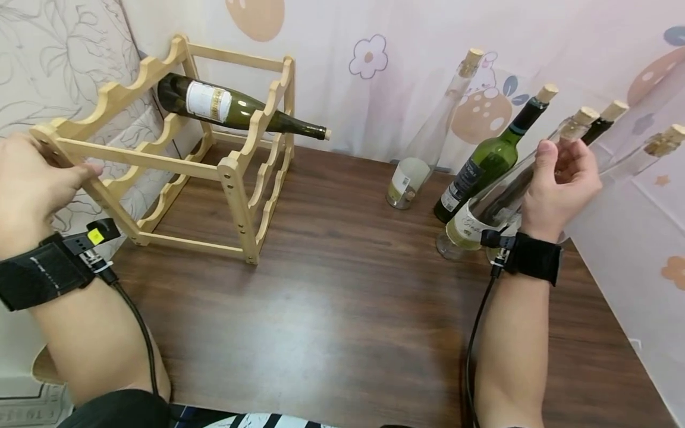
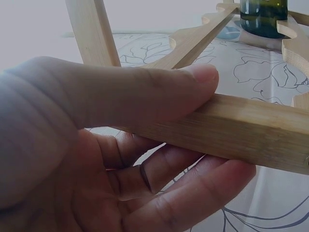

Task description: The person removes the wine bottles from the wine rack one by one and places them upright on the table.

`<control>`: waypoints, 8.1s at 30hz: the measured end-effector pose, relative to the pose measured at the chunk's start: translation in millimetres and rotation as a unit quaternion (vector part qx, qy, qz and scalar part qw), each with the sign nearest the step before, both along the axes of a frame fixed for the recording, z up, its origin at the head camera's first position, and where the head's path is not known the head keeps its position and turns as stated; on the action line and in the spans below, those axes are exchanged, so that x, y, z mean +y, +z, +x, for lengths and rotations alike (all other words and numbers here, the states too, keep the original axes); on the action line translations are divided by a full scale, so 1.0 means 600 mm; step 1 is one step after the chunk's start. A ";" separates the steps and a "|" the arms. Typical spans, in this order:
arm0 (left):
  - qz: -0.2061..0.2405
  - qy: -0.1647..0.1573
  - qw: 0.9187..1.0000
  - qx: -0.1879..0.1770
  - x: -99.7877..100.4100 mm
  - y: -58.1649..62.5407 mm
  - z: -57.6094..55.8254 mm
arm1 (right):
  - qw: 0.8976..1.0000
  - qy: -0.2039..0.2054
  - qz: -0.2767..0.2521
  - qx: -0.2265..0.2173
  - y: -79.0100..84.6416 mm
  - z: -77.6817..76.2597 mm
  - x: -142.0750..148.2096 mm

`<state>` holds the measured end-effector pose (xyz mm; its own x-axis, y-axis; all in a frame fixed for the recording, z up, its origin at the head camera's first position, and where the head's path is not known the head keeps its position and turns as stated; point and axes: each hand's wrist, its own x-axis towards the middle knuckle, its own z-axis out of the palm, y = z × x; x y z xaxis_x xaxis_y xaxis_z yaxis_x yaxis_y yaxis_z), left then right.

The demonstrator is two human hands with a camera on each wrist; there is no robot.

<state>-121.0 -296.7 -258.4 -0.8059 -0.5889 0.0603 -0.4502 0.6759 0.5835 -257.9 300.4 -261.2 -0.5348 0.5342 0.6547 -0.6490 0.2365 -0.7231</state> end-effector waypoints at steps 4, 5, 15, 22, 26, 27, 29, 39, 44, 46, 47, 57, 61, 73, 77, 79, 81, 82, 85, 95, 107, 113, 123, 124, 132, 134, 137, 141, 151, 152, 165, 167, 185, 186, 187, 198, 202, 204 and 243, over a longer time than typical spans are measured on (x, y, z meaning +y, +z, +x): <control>0.008 0.002 1.000 0.013 -0.002 -0.002 0.006 | 1.000 -0.010 0.011 -0.015 -0.006 0.001 0.000; 0.012 0.003 1.000 0.017 -0.003 -0.003 0.007 | 1.000 -0.009 0.004 -0.019 -0.008 0.002 0.001; -0.010 -0.032 0.999 0.030 0.001 -0.001 0.008 | 0.999 -0.004 -0.033 -0.035 0.001 0.004 0.006; -0.043 -0.027 0.999 -0.009 0.000 -0.001 0.017 | 0.999 -0.002 -0.041 -0.010 0.000 0.011 0.004; -0.066 -0.026 0.997 -0.025 -0.008 0.001 0.018 | 0.998 -0.041 -0.035 -0.007 0.011 0.016 -0.005; -0.070 -0.026 0.997 -0.024 -0.010 0.001 0.017 | 0.998 -0.063 -0.022 -0.012 0.014 0.017 -0.008; -0.074 -0.029 0.997 -0.022 -0.011 0.002 0.018 | 0.994 -0.106 0.011 -0.021 0.021 0.026 -0.010; -0.082 -0.055 0.995 -0.030 -0.012 0.009 0.017 | 0.984 -0.169 0.048 0.041 0.051 0.067 -0.044; -0.073 -0.050 0.996 -0.032 -0.008 0.013 0.020 | 0.987 -0.133 0.032 0.087 0.057 0.077 -0.073; -0.073 -0.047 0.996 -0.032 -0.006 0.013 0.022 | 0.988 -0.111 0.025 0.101 0.057 0.077 -0.087; -0.074 -0.047 0.996 -0.031 -0.007 0.013 0.022 | 0.989 -0.101 0.023 0.104 0.056 0.077 -0.096; -0.069 -0.070 0.995 -0.017 -0.012 -0.001 0.017 | 0.979 0.008 0.193 0.067 -0.022 0.038 -0.182; -0.061 -0.062 0.996 -0.021 -0.014 -0.002 0.020 | 0.943 0.083 0.321 0.031 -0.047 -0.002 -0.235; -0.052 -0.050 0.997 -0.025 -0.009 0.003 0.028 | 0.889 0.152 0.411 -0.130 -0.099 -0.088 -0.366; -0.051 -0.050 0.997 -0.022 -0.009 0.003 0.030 | 0.868 0.143 0.443 -0.172 -0.114 -0.106 -0.389; -0.053 -0.056 0.997 -0.019 -0.010 0.002 0.029 | 0.860 0.135 0.460 -0.177 -0.119 -0.112 -0.396; -0.052 -0.060 0.997 -0.015 -0.011 0.003 0.027 | 0.855 0.124 0.474 -0.172 -0.122 -0.118 -0.402; -0.052 -0.062 0.997 -0.015 -0.011 0.003 0.026 | 0.852 0.118 0.482 -0.167 -0.123 -0.121 -0.403; -0.054 -0.067 0.996 -0.010 -0.014 0.006 0.023 | 0.843 0.103 0.507 -0.150 -0.124 -0.129 -0.409; -0.056 -0.059 0.997 -0.012 -0.010 0.007 0.022 | 0.880 0.157 0.375 -0.246 -0.150 -0.143 -0.431; -0.054 -0.050 0.997 -0.010 -0.004 0.006 0.022 | 0.824 0.376 -0.217 -0.363 -0.165 -0.145 -0.468; -0.054 -0.050 0.997 -0.014 -0.005 0.010 0.020 | 0.714 0.460 -0.396 -0.350 -0.171 -0.160 -0.489; -0.054 -0.049 0.997 -0.017 -0.006 0.008 0.020 | 0.698 0.452 -0.445 -0.333 -0.173 -0.180 -0.503; -0.054 -0.049 0.997 -0.018 -0.006 0.008 0.020 | 0.699 0.451 -0.444 -0.334 -0.174 -0.182 -0.504; -0.053 -0.046 0.997 -0.028 -0.005 0.006 0.023 | 0.710 0.438 -0.447 -0.323 -0.179 -0.190 -0.513; -0.053 -0.043 0.997 -0.028 -0.005 0.005 0.022 | 0.716 0.432 -0.448 -0.315 -0.180 -0.192 -0.516; -0.052 -0.044 0.997 -0.030 -0.006 0.006 0.020 | 0.728 0.419 -0.448 -0.305 -0.182 -0.194 -0.518; -0.050 -0.049 0.997 -0.023 -0.003 0.005 0.019 | 0.741 0.403 -0.447 -0.297 -0.181 -0.194 -0.513; -0.049 -0.047 0.997 -0.023 -0.004 0.007 0.017 | 0.748 0.407 -0.442 -0.281 -0.170 -0.199 -0.479; -0.049 -0.048 0.997 -0.024 -0.004 0.007 0.017 | 0.748 0.409 -0.441 -0.280 -0.168 -0.199 -0.475; -0.051 -0.055 0.997 -0.017 0.000 0.007 0.016 | 0.755 0.410 -0.438 -0.263 -0.161 -0.195 -0.433; -0.049 -0.056 0.997 -0.015 0.001 0.006 0.017 | 0.757 0.406 -0.440 -0.260 -0.162 -0.193 -0.425; -0.056 -0.057 0.997 -0.009 -0.004 0.005 0.022 | 0.810 0.366 -0.413 -0.198 -0.145 -0.160 -0.361; -0.055 -0.058 0.997 -0.009 -0.004 0.005 0.023 | 0.812 0.364 -0.412 -0.194 -0.143 -0.157 -0.357; -0.056 -0.059 0.997 -0.010 -0.005 0.005 0.023 | 0.815 0.362 -0.411 -0.189 -0.142 -0.155 -0.353; -0.056 -0.057 0.997 -0.014 -0.005 0.005 0.025 | 0.835 0.345 -0.399 -0.154 -0.118 -0.125 -0.306; -0.059 -0.058 0.996 -0.016 -0.006 0.006 0.026 | 0.842 0.345 -0.387 -0.150 -0.105 -0.112 -0.292; -0.062 -0.060 0.996 -0.018 -0.006 0.006 0.026 | 0.846 0.344 -0.379 -0.149 -0.099 -0.105 -0.284; -0.052 -0.034 0.998 -0.030 0.000 0.007 0.025 | 0.927 0.347 -0.141 -0.015 0.056 -0.012 -0.136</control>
